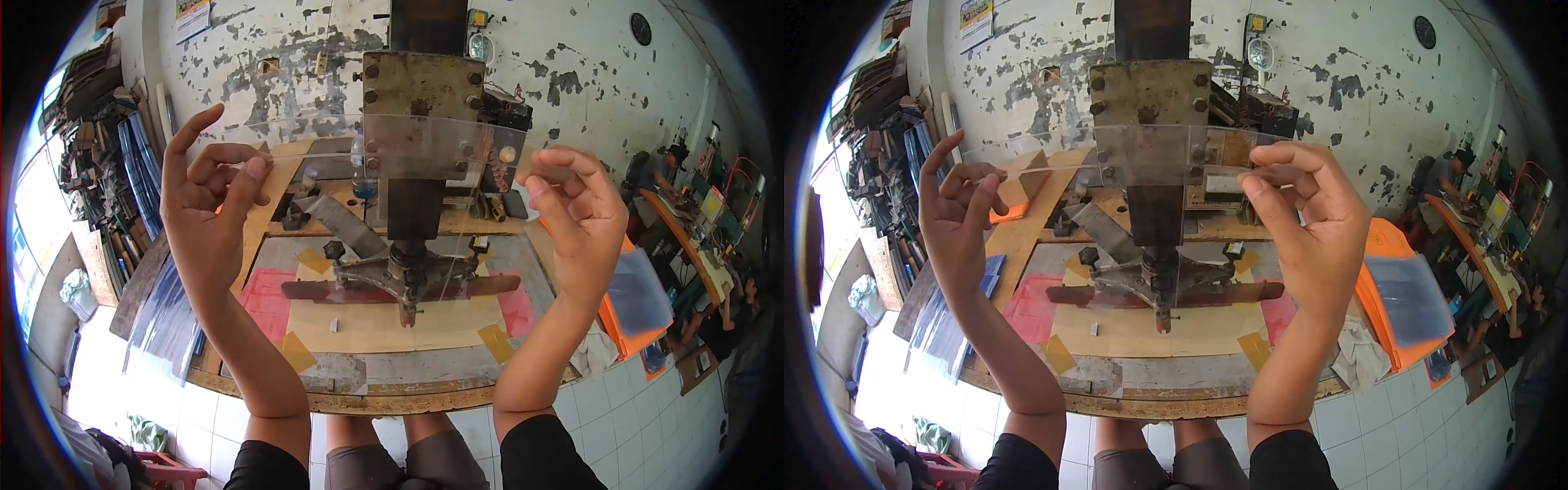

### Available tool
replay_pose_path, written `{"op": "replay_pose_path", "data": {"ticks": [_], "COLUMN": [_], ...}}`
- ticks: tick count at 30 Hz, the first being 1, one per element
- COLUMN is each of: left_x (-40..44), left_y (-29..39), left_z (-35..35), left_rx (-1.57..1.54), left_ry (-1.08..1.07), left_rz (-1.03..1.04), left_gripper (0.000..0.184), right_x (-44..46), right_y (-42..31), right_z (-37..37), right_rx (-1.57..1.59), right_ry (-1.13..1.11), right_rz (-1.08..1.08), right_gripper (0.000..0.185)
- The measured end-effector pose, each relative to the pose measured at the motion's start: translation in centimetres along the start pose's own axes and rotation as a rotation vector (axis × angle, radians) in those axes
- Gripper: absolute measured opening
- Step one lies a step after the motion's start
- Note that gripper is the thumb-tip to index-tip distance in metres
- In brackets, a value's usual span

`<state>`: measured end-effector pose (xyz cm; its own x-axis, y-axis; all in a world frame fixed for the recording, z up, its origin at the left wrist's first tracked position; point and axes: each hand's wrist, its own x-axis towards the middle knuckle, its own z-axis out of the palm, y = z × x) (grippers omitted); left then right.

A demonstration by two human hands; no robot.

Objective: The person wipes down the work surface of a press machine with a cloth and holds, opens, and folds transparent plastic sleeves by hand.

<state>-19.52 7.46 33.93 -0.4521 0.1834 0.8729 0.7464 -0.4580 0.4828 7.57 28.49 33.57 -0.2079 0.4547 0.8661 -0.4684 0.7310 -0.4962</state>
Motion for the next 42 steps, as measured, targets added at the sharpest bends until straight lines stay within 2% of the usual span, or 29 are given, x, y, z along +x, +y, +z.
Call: {"op": "replay_pose_path", "data": {"ticks": [2,5,8,17,29,42], "left_x": [0.0,0.0,0.4,0.8,0.5,-0.4], "left_y": [0.0,-0.3,-1.3,-2.7,-1.9,-0.4], "left_z": [-0.2,-0.3,0.2,1.6,2.0,3.1], "left_rx": [-0.033,-0.051,-0.035,0.011,0.029,-0.057], "left_ry": [0.011,0.014,0.001,-0.014,0.008,-0.03], "left_rz": [-0.008,-0.027,-0.042,-0.075,-0.034,-0.012], "left_gripper": [0.061,0.06,0.058,0.055,0.055,0.059], "right_x": [0.0,-0.1,0.1,0.6,0.9,0.9], "right_y": [0.0,-0.8,0.0,0.8,1.2,1.3], "right_z": [0.0,0.1,-0.1,-0.6,-0.7,-0.5], "right_rx": [-0.077,-0.051,-0.053,-0.05,-0.087,-0.103], "right_ry": [0.003,0.022,0.048,0.056,0.036,0.032], "right_rz": [-0.04,-0.032,-0.112,-0.131,-0.121,-0.107], "right_gripper": [0.029,0.035,0.038,0.038,0.062,0.066]}}
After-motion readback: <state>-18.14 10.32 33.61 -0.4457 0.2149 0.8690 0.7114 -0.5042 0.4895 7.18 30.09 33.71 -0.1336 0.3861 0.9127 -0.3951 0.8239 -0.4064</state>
